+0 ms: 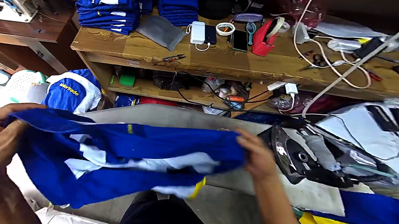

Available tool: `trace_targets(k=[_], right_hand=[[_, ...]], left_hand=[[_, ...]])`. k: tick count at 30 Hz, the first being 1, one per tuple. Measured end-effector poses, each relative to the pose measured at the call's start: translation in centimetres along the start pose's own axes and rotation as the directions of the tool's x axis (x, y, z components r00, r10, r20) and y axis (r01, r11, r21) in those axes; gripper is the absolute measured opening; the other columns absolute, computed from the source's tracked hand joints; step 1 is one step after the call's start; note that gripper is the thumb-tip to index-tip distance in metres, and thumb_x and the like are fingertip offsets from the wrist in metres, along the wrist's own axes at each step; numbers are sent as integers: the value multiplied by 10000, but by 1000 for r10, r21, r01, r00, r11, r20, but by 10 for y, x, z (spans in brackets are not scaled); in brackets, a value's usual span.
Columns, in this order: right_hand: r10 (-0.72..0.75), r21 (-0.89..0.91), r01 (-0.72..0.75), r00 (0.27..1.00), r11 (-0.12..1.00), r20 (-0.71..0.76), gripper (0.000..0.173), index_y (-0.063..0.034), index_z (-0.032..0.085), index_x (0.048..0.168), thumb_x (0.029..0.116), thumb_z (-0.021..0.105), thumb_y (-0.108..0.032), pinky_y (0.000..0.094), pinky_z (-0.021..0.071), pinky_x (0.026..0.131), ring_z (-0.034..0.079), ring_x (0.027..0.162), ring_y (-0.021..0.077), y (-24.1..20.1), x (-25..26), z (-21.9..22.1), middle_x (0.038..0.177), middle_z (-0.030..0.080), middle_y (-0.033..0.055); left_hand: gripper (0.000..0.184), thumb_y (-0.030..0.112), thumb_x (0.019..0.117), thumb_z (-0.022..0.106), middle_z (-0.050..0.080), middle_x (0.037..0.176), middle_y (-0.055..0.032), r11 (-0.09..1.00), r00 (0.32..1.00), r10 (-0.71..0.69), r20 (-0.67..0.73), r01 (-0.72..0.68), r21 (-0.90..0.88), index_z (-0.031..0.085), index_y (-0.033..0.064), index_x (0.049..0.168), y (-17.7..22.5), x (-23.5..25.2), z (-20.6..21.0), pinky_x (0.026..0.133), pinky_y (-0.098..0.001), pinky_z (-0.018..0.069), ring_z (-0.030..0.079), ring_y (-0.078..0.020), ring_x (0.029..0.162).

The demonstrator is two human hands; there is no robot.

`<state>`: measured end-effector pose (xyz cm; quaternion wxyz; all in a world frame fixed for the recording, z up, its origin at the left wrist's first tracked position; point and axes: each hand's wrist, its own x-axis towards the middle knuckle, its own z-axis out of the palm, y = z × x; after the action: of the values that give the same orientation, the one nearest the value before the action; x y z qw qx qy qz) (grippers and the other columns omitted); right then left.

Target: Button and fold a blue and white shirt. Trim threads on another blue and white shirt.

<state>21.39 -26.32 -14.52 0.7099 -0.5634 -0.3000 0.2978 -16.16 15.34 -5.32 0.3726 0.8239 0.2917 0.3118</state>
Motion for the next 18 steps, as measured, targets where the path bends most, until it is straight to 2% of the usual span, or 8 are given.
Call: trace_targets(k=[3, 7, 9, 11, 12, 14, 16, 18], right_hand=[[-132, -215, 114, 988, 970, -74, 156, -337, 752, 986, 1000, 604, -384, 100, 531, 669, 625, 750, -107, -67, -3, -53, 845, 695, -215], [-255, -477, 146, 951, 867, -172, 149, -216, 665, 943, 1026, 544, -189, 121, 535, 690, 607, 734, -84, -62, 35, -107, 820, 646, -179], [-270, -649, 42, 928, 760, -257, 158, -64, 657, 979, 1021, 563, -183, 235, 543, 768, 605, 799, 3, -29, 56, -132, 872, 644, -46], [-206, -789, -123, 930, 602, -303, 307, 75, 669, 1060, 1037, 578, -217, 481, 527, 828, 638, 876, 253, 3, 65, -146, 960, 675, 196], [-176, -839, -173, 937, 516, -302, 317, 85, 676, 1083, 1036, 588, -216, 584, 516, 857, 656, 935, 363, 17, 66, -149, 1004, 678, 262], [-139, -899, -192, 954, 394, -265, 258, 49, 682, 1147, 999, 637, -158, 695, 465, 957, 613, 1109, 493, 40, 61, -148, 1137, 651, 308], [-122, -910, -137, 972, 392, -199, 273, 22, 672, 1204, 978, 657, -131, 683, 458, 998, 587, 1177, 489, 60, 54, -131, 1216, 634, 293], [-77, -866, -27, 994, 499, -75, 254, 16, 689, 1189, 987, 638, -128, 569, 538, 966, 658, 1115, 372, 78, 50, -98, 1180, 677, 231]], left_hand=[[185, 240, 1012, 533, 670, 937, 99, 999, 998, -37, 52, 36, 17, 679, 132, 1049, 22, 13, 35, 771, -222, 566, 633, 38, 830], [292, 285, 1065, 526, 685, 998, -69, 971, 968, -238, 83, 237, 18, 663, 55, 1182, 21, 45, 129, 815, -437, 573, 660, -128, 878], [381, 348, 1082, 509, 705, 1071, -163, 969, 964, -244, 104, 239, 57, 667, 32, 1223, 14, 55, 178, 879, -555, 551, 688, -248, 954], [395, 358, 1087, 498, 702, 1057, -205, 968, 962, -244, 124, 235, 82, 667, 21, 1205, 4, 55, 215, 853, -601, 537, 689, -313, 941], [375, 346, 1085, 510, 700, 1032, -198, 968, 958, -249, 145, 240, 76, 668, 21, 1184, 0, 53, 229, 838, -588, 542, 687, -306, 919], [315, 299, 1077, 538, 692, 961, -165, 963, 944, -268, 195, 263, 53, 670, 17, 1127, -4, 50, 248, 792, -538, 545, 670, -265, 849], [285, 263, 1078, 538, 678, 928, -145, 955, 921, -295, 255, 292, 49, 670, 11, 1095, 0, 45, 259, 780, -495, 537, 646, -230, 817], [287, 248, 1085, 523, 687, 934, -135, 950, 906, -309, 289, 307, 55, 681, 9, 1101, 9, 42, 267, 808, -481, 539, 652, -208, 837]])
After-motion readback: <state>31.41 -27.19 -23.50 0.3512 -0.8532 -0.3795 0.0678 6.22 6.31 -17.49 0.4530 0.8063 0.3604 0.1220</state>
